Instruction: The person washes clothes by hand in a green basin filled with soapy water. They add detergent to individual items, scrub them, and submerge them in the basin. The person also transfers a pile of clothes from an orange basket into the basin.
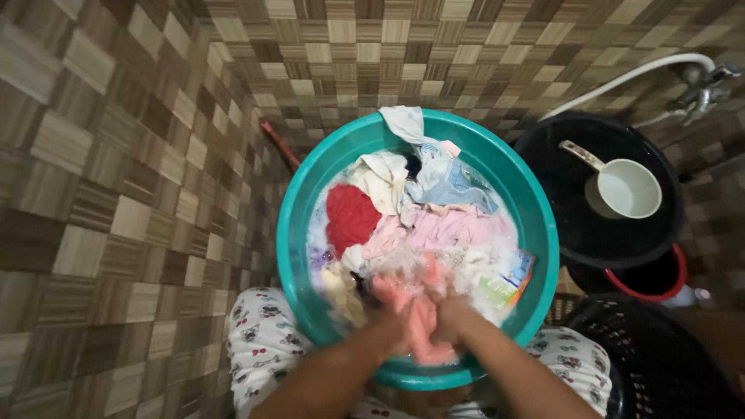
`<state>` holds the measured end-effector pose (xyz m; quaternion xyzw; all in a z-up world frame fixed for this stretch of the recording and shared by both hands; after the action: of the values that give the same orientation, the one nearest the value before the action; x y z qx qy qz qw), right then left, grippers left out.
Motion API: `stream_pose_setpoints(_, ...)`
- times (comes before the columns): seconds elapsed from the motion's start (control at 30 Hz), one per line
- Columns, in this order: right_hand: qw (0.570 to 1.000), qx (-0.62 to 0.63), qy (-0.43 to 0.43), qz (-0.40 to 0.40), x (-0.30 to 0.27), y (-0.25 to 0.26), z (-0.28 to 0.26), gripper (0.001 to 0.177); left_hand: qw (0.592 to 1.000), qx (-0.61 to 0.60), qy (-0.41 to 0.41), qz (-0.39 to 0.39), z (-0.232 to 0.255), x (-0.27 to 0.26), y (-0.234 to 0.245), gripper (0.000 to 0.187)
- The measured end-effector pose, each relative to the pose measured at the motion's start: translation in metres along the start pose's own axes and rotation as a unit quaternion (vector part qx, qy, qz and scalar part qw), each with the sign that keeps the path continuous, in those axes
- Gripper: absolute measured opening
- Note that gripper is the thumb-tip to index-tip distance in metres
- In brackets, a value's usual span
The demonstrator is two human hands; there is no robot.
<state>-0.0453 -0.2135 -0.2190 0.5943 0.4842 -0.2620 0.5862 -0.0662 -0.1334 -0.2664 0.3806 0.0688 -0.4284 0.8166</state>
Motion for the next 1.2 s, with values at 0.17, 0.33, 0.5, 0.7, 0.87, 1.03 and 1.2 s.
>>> stream_pose_setpoints(0.17, 0.995, -0.087, -0.055, -0.012, 0.001, -0.004, 0.022, 0.082, 0.993, 0.111, 0.036, -0.007, 0.011, 0.050, -0.028, 0.037)
stream_pose_setpoints(0.33, 0.991, -0.111, -0.065, -0.041, 0.035, -0.027, 0.059, 0.062, 0.986, 0.155, 0.055, -0.027, -0.002, 0.080, -0.024, 0.035)
stream_pose_setpoints(0.5, 0.988, -0.127, -0.071, -0.054, 0.061, -0.031, 0.099, 0.043, 0.983, 0.166, 0.068, -0.040, -0.009, 0.104, -0.020, 0.033)
stream_pose_setpoints(0.7, 0.987, -0.139, -0.053, -0.066, 0.085, -0.042, 0.120, 0.026, 0.981, 0.168, 0.065, -0.068, -0.009, 0.108, -0.039, 0.030)
stream_pose_setpoints(0.87, 0.991, -0.110, -0.072, 0.000, 0.110, -0.040, 0.133, 0.023, 0.983, 0.168, 0.026, -0.069, -0.009, 0.082, -0.042, 0.029)
stream_pose_setpoints(1.03, 0.995, -0.069, -0.079, -0.006, 0.057, -0.013, 0.115, 0.028, 0.990, 0.138, -0.034, -0.023, -0.009, 0.048, -0.047, 0.027)
stream_pose_setpoints(1.2, 0.993, 0.023, -0.106, 0.045, -0.046, 0.028, 0.078, 0.081, 0.975, 0.092, -0.144, 0.142, 0.009, 0.015, 0.010, 0.026)
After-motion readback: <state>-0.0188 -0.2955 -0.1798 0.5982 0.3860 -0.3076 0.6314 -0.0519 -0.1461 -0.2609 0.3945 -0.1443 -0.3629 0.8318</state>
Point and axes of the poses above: each hand's wrist, its own x-axis towards the middle knuckle, its own y-axis out of the back of the hand, z = x × y, the point moved 9 cm from there along x, towards the middle knuckle, and after that the axes turned 11 degrees about -z, right-handed, at the moved point
